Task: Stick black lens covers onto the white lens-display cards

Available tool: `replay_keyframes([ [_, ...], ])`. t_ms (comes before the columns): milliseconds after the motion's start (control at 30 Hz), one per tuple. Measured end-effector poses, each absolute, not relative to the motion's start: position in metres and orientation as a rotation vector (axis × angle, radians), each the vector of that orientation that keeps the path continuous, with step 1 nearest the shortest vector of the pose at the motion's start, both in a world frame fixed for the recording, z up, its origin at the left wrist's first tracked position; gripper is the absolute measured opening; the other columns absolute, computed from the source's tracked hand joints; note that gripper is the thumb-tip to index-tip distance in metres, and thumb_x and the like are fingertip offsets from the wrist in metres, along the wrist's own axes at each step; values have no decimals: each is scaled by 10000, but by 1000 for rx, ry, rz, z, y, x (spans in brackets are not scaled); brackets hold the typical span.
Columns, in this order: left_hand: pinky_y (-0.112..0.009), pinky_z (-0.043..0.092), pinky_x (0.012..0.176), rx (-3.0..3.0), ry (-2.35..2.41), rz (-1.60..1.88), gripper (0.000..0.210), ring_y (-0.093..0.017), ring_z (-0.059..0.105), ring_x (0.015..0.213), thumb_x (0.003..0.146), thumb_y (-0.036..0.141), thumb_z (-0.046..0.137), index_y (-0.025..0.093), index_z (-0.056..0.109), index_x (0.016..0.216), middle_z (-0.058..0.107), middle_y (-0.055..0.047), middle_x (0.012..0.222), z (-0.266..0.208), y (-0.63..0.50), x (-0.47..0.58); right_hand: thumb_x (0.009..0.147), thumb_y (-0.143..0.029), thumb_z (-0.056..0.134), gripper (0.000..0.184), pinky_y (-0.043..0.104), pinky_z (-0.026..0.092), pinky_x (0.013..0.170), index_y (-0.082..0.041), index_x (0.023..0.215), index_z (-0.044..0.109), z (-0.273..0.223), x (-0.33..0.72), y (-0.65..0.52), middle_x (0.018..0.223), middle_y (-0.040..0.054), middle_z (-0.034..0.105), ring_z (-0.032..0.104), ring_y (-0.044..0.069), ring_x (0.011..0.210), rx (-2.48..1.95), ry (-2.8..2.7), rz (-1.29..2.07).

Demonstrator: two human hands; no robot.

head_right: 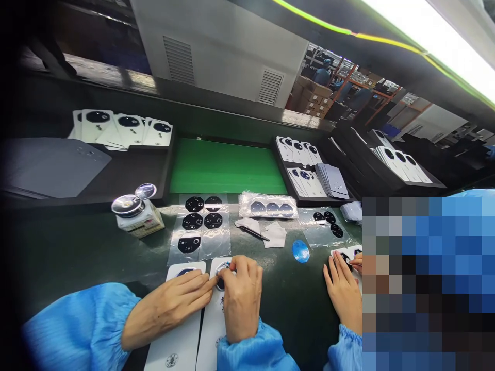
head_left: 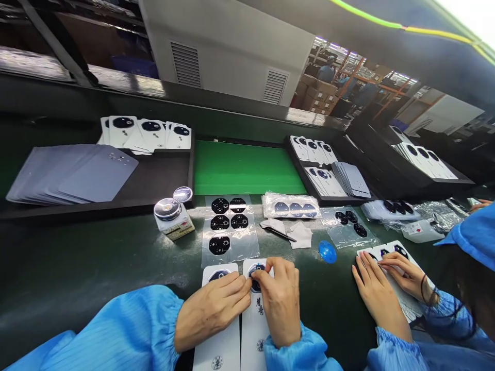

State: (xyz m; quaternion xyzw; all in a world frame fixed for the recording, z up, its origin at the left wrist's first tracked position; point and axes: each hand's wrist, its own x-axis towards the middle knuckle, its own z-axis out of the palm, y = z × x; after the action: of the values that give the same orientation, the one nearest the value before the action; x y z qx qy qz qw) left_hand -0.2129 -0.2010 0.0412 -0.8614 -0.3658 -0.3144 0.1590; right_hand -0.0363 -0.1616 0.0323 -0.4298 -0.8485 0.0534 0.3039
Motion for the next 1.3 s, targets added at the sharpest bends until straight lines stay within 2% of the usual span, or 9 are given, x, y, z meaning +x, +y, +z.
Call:
replay_keyframes([
  [267, -337, 420, 873, -2461, -1030, -895, 434, -154, 588, 794, 963, -17, 253, 104, 622, 767, 693, -68, 881, 40, -200, -212, 869, -144, 565, 287, 432, 423, 639, -394, 945, 685, 31, -35, -162, 887, 67, 604, 544, 270, 831, -1114, -2233, 122],
  [533, -336, 393, 900, -2462, -1015, -856, 471, -153, 589, 846, 978, 2, 216, 112, 630, 782, 701, -64, 911, 42, -201, -215, 853, -161, 600, 251, 415, 444, 627, -385, 881, 709, 27, -36, -163, 855, 60, 612, 563, 260, 821, -1169, -2207, 173],
  [667, -332, 392, 895, -2459, -1016, -829, 468, -154, 588, 839, 976, 5, 214, 108, 636, 801, 706, -65, 927, 42, -201, -215, 839, -181, 618, 214, 409, 463, 629, -371, 811, 713, 30, -31, -153, 809, 51, 610, 578, 254, 788, -1115, -2107, 480],
  [933, -355, 392, 901, -2593, -1072, -915, 395, -156, 584, 852, 971, 20, 256, 131, 605, 825, 709, -36, 988, 47, -202, -223, 800, -339, 656, 99, 360, 502, 583, -276, 799, 732, 35, -12, -148, 743, 54, 660, 600, 211, 650, -1268, -1436, 1107],
  [1033, -340, 417, 835, -2652, -1206, -1008, 318, -157, 585, 826, 968, 51, 315, 157, 598, 868, 708, -18, 975, 60, -207, -237, 729, -381, 712, 163, 345, 518, 574, -234, 799, 710, 38, -15, -150, 728, 42, 661, 589, 184, 607, -1280, -1310, 1213],
  [1167, -319, 408, 822, -2554, -1366, -1076, 312, -145, 585, 805, 980, 52, 317, 158, 604, 923, 697, -17, 889, 69, -225, -258, 644, -422, 774, 234, 297, 484, 471, -234, 713, 654, 47, -21, -150, 635, 11, 611, 529, 136, 486, -1264, -1249, 1245],
  [1300, -301, 376, 877, -2447, -1466, -1149, 305, -133, 587, 817, 1014, 114, 331, 156, 622, 934, 694, -7, 860, 61, -245, -263, 752, -538, 664, 341, 264, 437, 428, -217, 640, 634, 52, -25, -153, 568, 10, 565, 498, 130, 476, -1274, -1334, 1141],
])
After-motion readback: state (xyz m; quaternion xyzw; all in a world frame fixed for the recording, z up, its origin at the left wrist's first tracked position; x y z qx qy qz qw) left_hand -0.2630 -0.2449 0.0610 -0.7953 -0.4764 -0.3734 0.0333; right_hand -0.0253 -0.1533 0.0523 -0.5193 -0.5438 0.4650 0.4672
